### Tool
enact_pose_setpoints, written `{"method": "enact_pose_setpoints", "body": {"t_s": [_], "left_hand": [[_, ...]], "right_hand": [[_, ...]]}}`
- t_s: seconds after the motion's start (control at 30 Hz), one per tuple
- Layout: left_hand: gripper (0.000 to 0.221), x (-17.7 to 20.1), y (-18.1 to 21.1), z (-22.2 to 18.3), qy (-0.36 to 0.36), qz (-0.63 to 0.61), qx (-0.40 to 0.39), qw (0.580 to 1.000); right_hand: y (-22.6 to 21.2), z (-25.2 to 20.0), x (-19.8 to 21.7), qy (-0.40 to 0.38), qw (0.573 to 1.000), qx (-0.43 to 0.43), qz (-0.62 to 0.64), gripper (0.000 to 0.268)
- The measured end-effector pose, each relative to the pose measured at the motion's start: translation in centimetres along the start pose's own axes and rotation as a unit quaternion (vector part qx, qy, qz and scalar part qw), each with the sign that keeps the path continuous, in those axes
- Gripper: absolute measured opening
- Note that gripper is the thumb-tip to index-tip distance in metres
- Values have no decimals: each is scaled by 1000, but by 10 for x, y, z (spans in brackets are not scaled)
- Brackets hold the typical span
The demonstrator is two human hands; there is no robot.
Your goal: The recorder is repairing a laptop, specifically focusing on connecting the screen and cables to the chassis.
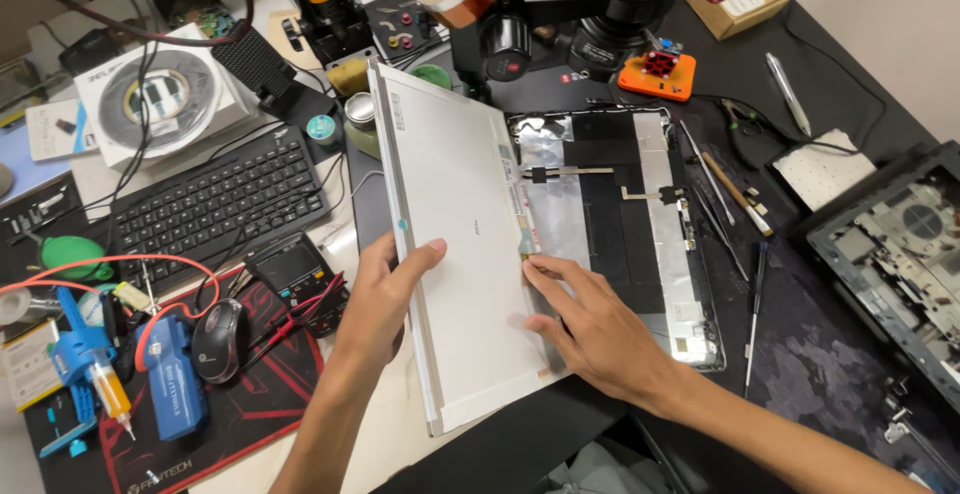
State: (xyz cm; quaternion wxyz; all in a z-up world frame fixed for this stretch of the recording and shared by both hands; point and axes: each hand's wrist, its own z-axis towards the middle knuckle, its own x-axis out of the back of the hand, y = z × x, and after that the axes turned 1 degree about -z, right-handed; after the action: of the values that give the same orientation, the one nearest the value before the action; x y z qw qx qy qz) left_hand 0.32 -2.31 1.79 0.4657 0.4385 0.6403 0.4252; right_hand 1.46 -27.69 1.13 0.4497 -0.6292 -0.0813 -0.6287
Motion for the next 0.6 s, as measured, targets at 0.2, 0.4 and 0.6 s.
{"method": "enact_pose_setpoints", "body": {"t_s": [0.2,0.4,0.6], "left_hand": [[33,-15,21,-2,-16,70,-23,997],[34,-31,40,-14,-17,165,-44,985],[35,-53,52,-15,-34,232,-96,967]], "right_hand": [[-18,11,22,-59,973,-99,201,59],[-23,15,40,-96,944,-126,290,76],[-16,28,58,-177,896,-181,364,96]]}}
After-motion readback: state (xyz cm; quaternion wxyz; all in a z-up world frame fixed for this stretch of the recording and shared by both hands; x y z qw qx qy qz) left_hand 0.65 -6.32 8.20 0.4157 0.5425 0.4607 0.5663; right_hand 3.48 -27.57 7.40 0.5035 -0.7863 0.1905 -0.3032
